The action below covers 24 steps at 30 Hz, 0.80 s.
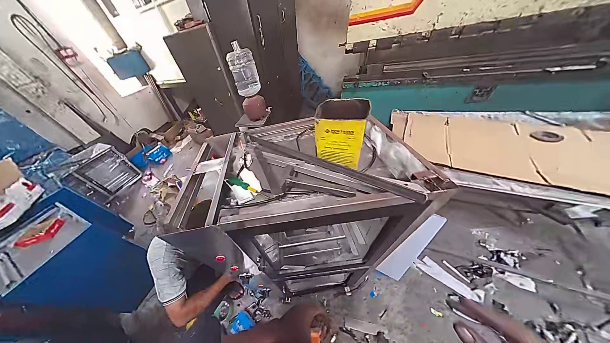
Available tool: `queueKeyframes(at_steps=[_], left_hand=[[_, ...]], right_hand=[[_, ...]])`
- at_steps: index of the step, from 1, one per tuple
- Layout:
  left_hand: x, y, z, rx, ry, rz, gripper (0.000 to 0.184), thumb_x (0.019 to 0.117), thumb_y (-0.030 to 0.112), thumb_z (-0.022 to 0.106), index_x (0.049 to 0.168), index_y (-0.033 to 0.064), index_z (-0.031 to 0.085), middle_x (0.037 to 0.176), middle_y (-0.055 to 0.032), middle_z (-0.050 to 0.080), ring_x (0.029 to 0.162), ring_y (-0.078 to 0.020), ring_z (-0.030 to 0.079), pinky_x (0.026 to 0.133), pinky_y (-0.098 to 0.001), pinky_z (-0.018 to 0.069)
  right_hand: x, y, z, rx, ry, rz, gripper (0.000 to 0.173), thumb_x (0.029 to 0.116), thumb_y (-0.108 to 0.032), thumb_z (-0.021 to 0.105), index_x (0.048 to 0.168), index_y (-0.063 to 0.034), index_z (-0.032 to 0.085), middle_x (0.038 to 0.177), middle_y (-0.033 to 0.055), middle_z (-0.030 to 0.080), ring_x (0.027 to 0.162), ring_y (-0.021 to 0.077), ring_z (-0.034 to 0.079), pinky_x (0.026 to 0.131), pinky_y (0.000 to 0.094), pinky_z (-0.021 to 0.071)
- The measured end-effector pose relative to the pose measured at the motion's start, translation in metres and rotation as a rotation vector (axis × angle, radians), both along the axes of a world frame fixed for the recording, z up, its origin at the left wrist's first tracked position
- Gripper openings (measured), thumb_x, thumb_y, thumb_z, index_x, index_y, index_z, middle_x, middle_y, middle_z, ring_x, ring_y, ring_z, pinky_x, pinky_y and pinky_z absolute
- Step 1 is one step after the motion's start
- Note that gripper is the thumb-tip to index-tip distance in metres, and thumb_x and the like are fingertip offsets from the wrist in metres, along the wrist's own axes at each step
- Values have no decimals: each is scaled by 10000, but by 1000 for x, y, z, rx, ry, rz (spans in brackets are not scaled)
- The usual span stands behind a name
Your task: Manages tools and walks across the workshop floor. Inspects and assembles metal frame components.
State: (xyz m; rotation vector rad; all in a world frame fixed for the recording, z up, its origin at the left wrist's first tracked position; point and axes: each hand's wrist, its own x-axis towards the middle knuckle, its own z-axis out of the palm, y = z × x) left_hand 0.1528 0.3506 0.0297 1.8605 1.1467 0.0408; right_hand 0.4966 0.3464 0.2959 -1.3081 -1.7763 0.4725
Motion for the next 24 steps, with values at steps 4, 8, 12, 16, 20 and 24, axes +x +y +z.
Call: queueKeyframes(at_steps=[4,8,12,16,20,24], left_hand=[[-31,-12,6,50,-78,128,426,944,282,702,1345,146,656,1291,-96,695,1210,-246,657,1082,-492,508],[-57,-33,76,390,-356,295,302,981,244,680,1210,56,739,1164,-122,748,1113,-246,702,1033,-456,531],[-106,-32,179,1071,-494,259,109,951,185,732,1032,114,752,1010,-25,768,1014,-122,718,953,-292,578],[-168,6,305,1405,-276,289,176,1005,345,608,1114,222,672,985,11,723,915,-129,701,805,-327,594],[-169,119,398,1374,-3,114,287,980,270,590,1182,121,730,997,-46,747,915,-159,699,821,-371,583],[-144,251,398,1072,355,-276,291,971,165,616,1238,88,700,1218,-106,703,1188,-275,657,1037,-470,522]], right_hand=[[-61,110,99,299,-303,282,343,1006,-371,641,1246,-138,717,1136,67,750,1041,181,711,924,407,584],[-113,199,126,192,-743,163,476,964,-550,608,1277,-200,683,1186,109,709,1093,358,684,820,596,570],[-129,226,129,-107,-1022,107,584,937,-622,625,1285,-154,645,1145,190,693,1006,457,687,744,672,542],[-122,244,130,-101,-1004,172,395,984,-485,639,1286,-235,679,1097,126,729,950,388,712,737,656,547],[-131,244,134,-53,-992,155,251,978,-402,655,1017,-164,722,923,128,723,859,377,705,681,636,534],[-142,236,146,-57,-979,54,219,982,-376,667,966,-161,705,831,113,705,782,358,700,623,598,532]])
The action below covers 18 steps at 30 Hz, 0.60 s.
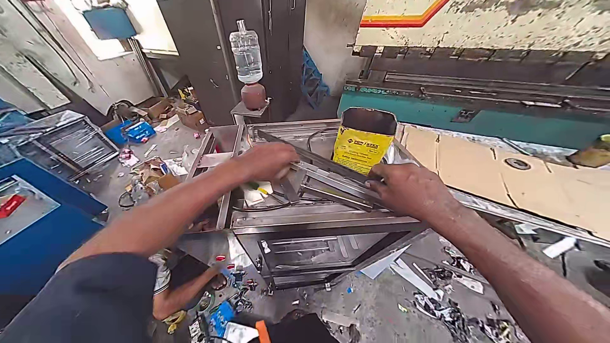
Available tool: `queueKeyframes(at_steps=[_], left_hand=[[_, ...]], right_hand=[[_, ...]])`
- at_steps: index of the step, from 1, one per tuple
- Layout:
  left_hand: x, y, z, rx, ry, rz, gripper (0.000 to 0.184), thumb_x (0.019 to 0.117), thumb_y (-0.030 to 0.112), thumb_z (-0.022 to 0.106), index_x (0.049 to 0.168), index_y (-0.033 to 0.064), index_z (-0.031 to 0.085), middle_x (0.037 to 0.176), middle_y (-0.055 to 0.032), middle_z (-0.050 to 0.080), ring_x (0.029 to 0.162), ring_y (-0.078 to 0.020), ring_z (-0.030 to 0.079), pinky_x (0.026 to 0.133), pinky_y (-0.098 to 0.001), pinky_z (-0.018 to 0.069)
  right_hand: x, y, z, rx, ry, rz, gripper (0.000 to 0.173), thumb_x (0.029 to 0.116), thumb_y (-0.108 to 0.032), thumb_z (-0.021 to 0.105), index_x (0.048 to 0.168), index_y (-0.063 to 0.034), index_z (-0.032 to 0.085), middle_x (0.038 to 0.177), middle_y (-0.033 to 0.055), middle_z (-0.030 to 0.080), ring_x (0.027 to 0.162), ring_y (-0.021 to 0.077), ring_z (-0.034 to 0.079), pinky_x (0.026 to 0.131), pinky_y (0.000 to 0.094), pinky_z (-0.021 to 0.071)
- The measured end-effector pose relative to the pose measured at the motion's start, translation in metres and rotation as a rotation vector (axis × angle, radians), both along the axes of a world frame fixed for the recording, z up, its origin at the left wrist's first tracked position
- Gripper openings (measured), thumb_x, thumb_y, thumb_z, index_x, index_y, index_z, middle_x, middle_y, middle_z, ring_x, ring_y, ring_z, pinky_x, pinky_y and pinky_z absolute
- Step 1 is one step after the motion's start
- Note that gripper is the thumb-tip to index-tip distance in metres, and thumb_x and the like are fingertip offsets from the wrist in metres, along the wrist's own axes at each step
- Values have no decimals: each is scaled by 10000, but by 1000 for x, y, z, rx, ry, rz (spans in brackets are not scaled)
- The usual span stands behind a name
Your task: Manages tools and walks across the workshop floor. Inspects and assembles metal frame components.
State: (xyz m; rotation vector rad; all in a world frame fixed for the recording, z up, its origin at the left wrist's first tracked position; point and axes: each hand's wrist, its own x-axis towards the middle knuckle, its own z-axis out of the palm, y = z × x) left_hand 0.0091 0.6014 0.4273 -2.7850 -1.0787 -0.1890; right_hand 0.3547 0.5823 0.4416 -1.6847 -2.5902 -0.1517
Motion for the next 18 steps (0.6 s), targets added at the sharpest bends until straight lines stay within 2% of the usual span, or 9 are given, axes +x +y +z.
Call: queueKeyframes(at_steps=[3,5,7,10,13,15,18], left_hand=[[16,47,-14,-124,142,-2,266,945,135,643,1201,85,692,1123,-139,707,1086,-324,684,932,-527,552],[20,63,-14,-211,162,6,277,905,151,701,1180,120,701,1014,-112,717,964,-305,698,854,-543,569],[27,69,-6,-278,207,26,284,887,181,761,1163,146,708,951,-89,720,908,-289,702,820,-546,572],[34,73,5,-292,292,-5,263,890,193,780,1127,100,717,892,-115,706,864,-310,698,798,-544,562],[41,71,11,-276,366,-20,241,796,196,803,980,70,711,808,-102,671,785,-296,673,703,-532,545],[44,69,7,-254,407,5,332,753,225,831,1018,81,692,831,-107,668,801,-315,680,692,-561,555],[40,71,4,-239,365,-7,356,758,226,824,1060,102,681,837,-103,667,800,-317,681,678,-566,556]], right_hand=[[-5,-8,22,66,-47,-44,179,981,-370,671,952,-195,697,822,89,693,739,338,691,555,566,512],[-10,-12,33,106,-71,-59,153,974,-343,685,947,-193,699,807,94,685,712,343,683,525,551,496],[-13,-12,41,91,-89,-76,142,970,-342,692,958,-202,712,788,90,685,707,340,684,529,541,498],[-14,-8,46,36,-96,-85,139,968,-351,701,949,-214,719,775,80,684,706,325,682,542,536,505],[-15,-6,51,14,-110,-88,144,964,-361,709,958,-218,722,782,84,691,700,327,685,538,547,507],[-16,-5,55,-5,-130,-88,144,968,-371,702,961,-228,717,785,74,690,703,314,684,541,538,509],[-12,4,58,-58,-125,-76,140,970,-405,694,972,-270,730,798,31,699,728,274,687,575,531,523]])
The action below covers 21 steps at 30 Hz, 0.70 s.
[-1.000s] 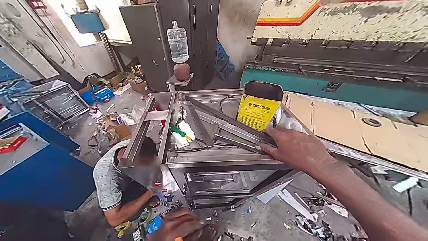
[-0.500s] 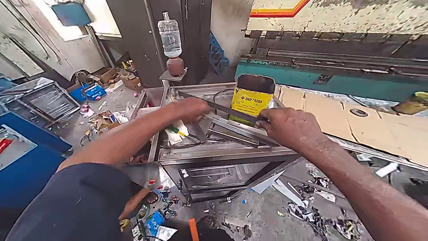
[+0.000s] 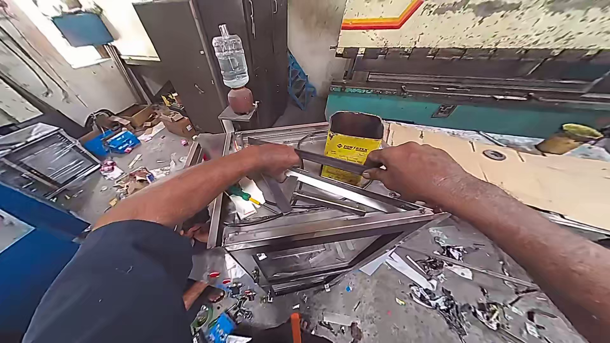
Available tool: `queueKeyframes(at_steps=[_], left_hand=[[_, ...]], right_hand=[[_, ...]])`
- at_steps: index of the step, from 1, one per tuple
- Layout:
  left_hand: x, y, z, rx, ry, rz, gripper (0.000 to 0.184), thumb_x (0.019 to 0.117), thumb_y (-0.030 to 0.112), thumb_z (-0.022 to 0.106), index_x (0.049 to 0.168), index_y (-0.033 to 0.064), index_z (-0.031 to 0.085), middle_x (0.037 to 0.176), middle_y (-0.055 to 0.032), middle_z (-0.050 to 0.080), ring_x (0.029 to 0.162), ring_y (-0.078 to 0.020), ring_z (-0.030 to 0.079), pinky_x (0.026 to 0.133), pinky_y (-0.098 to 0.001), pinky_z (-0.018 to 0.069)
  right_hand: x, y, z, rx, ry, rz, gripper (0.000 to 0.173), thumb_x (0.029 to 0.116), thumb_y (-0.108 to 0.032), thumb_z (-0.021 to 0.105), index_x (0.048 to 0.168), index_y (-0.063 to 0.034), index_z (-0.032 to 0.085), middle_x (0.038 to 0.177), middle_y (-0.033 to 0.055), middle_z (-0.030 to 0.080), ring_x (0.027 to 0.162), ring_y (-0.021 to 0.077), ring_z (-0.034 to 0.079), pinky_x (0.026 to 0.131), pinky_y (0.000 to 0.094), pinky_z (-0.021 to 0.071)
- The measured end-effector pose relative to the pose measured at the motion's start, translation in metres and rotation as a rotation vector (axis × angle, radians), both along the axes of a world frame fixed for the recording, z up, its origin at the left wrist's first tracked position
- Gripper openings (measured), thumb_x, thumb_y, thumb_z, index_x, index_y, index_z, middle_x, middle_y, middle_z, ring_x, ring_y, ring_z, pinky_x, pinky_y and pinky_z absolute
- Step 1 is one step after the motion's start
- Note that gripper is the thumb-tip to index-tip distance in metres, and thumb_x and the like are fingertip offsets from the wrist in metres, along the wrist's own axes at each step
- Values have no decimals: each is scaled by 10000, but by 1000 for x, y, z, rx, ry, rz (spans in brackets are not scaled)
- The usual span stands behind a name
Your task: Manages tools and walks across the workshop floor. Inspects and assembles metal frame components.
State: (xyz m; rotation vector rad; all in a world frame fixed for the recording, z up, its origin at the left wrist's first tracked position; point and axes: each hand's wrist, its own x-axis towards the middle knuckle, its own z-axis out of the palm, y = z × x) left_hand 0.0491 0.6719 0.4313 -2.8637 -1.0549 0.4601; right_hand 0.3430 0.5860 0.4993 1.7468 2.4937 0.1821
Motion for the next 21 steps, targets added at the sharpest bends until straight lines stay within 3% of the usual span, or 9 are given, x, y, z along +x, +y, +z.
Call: queueKeyframes(at_steps=[3,5,7,11,15,18,21], left_hand=[[-13,6,3,-6,-147,-80,262,780,205,791,1007,115,699,801,-67,679,760,-264,679,672,-519,555],[-20,7,11,5,-208,-126,191,804,213,756,931,110,657,771,-49,656,719,-235,663,643,-493,547],[-25,1,17,-1,-228,-81,190,816,226,741,948,113,664,773,-48,654,728,-237,663,647,-504,549],[-43,12,-13,4,-314,-112,241,777,347,704,899,146,652,740,-21,631,696,-209,648,605,-496,541],[-45,18,-29,-134,-332,-113,292,750,351,714,884,102,639,699,-62,613,655,-246,630,582,-521,514],[-43,20,-29,-195,-292,-88,337,731,361,721,917,90,647,713,-75,612,679,-272,632,607,-545,512],[-45,23,-26,-161,-283,-125,335,730,374,710,906,96,643,709,-71,615,683,-272,640,606,-549,512]], right_hand=[[8,13,-4,-110,62,27,153,960,-445,699,941,-298,739,797,-16,701,742,210,682,623,525,543],[13,21,-10,-217,119,60,174,978,-415,685,922,-255,719,791,-12,687,737,189,670,647,508,544],[22,29,-20,-327,224,99,190,1009,-386,648,949,-213,701,813,-4,676,752,171,653,690,473,536],[39,44,-35,-538,443,118,241,1021,-386,629,999,-157,699,824,17,668,733,144,630,693,416,522],[36,40,-36,-551,347,115,245,1038,-385,601,1048,-152,676,867,32,667,776,171,637,731,452,526],[40,37,-34,-551,345,95,244,1034,-404,600,1034,-176,685,834,9,652,748,153,618,697,442,506],[44,34,-27,-481,295,122,231,1034,-403,602,1050,-197,705,863,-4,677,785,148,640,740,452,524]])
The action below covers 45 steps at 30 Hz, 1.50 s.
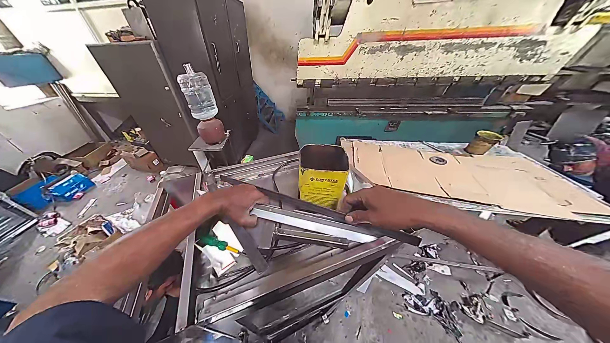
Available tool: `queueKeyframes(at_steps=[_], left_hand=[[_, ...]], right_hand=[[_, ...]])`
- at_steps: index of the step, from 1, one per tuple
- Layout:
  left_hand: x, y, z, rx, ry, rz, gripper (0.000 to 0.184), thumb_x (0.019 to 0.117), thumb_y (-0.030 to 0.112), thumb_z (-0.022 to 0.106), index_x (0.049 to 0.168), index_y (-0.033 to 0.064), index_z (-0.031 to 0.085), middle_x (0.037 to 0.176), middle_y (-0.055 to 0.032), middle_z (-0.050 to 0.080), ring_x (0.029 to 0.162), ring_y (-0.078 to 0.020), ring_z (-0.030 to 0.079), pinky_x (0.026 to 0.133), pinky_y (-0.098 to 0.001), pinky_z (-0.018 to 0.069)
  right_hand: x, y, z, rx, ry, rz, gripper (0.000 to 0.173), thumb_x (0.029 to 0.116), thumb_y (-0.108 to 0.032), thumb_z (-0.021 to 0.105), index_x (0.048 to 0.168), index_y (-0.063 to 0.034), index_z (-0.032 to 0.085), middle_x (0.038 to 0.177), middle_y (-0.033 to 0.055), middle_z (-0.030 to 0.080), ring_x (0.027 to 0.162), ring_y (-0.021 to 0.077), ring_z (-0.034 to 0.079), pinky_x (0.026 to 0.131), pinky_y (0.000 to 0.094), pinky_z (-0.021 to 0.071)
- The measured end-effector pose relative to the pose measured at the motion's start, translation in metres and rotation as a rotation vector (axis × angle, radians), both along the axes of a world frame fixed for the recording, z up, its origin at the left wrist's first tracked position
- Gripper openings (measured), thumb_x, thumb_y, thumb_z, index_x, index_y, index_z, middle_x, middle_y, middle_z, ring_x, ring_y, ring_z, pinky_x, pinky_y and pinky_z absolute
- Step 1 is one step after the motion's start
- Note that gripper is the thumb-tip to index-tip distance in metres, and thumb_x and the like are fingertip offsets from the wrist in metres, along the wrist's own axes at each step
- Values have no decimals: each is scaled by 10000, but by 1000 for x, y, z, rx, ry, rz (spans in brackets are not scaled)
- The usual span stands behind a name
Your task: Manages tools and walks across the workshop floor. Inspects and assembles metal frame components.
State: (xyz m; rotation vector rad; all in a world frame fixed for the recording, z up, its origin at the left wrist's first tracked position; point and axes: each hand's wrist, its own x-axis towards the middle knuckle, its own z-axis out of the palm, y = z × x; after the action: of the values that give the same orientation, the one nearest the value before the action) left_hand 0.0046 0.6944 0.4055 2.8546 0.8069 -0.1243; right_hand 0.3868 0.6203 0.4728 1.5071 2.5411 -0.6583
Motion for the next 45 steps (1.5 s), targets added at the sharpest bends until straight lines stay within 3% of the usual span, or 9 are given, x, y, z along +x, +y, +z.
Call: queueKeyframes(at_steps=[5,11,18,24,30,37,40,43,45], left_hand=[[-5,1,-10,60,-75,-37,240,698,388,703,799,175,658,647,32,595,609,-143,606,542,-445,504],[-1,3,1,-117,-146,-73,147,703,240,708,757,122,638,624,2,571,576,-158,574,521,-441,471],[-4,2,5,-66,-107,-100,180,722,264,713,782,110,641,633,-14,578,580,-180,580,530,-454,481],[-10,-6,4,146,-114,-92,256,713,410,685,754,162,640,587,19,567,556,-164,597,502,-454,479],[-16,-11,34,29,-121,35,534,735,398,783,1204,163,681,884,-47,727,772,-238,704,677,-543,575],[-34,-4,16,199,-270,12,651,775,511,774,1296,136,662,1065,-42,762,941,-216,724,829,-481,577],[-44,1,12,379,-321,-58,511,849,508,701,1190,129,735,980,-54,769,910,-228,718,867,-480,549],[-47,4,35,589,-365,-71,411,892,495,684,1083,140,766,918,-62,761,903,-233,710,934,-496,515],[-48,-2,55,793,-447,9,442,899,498,700,1148,138,761,1070,-89,756,1098,-290,672,1082,-572,406]], right_hand=[[-12,-33,-5,627,26,166,351,989,-566,556,976,-250,708,870,-65,695,801,126,693,676,429,585],[-42,-42,-38,644,-193,320,586,891,-556,638,1344,-186,653,1091,65,704,987,315,663,699,478,557],[-80,-30,-39,503,-204,139,646,889,-745,553,1132,-169,715,1078,67,684,1011,292,672,710,504,559],[-100,-20,-30,526,-286,106,483,856,-623,636,864,-142,677,873,61,667,804,275,676,597,487,514],[-97,-9,-27,363,-272,58,439,850,-665,597,884,-227,620,628,7,584,624,236,644,521,477,482],[-86,-6,-54,545,-155,126,489,908,-628,566,985,-150,630,627,34,584,589,271,644,484,482,484],[-87,-3,-53,536,-97,124,359,966,-504,611,825,-174,596,631,22,567,583,248,621,483,470,472],[-88,1,-40,472,17,59,255,979,-411,667,876,-184,615,620,8,570,560,218,605,494,470,489],[-89,0,-33,473,143,30,216,1000,-371,662,981,-157,638,664,31,618,578,247,637,506,512,517]])
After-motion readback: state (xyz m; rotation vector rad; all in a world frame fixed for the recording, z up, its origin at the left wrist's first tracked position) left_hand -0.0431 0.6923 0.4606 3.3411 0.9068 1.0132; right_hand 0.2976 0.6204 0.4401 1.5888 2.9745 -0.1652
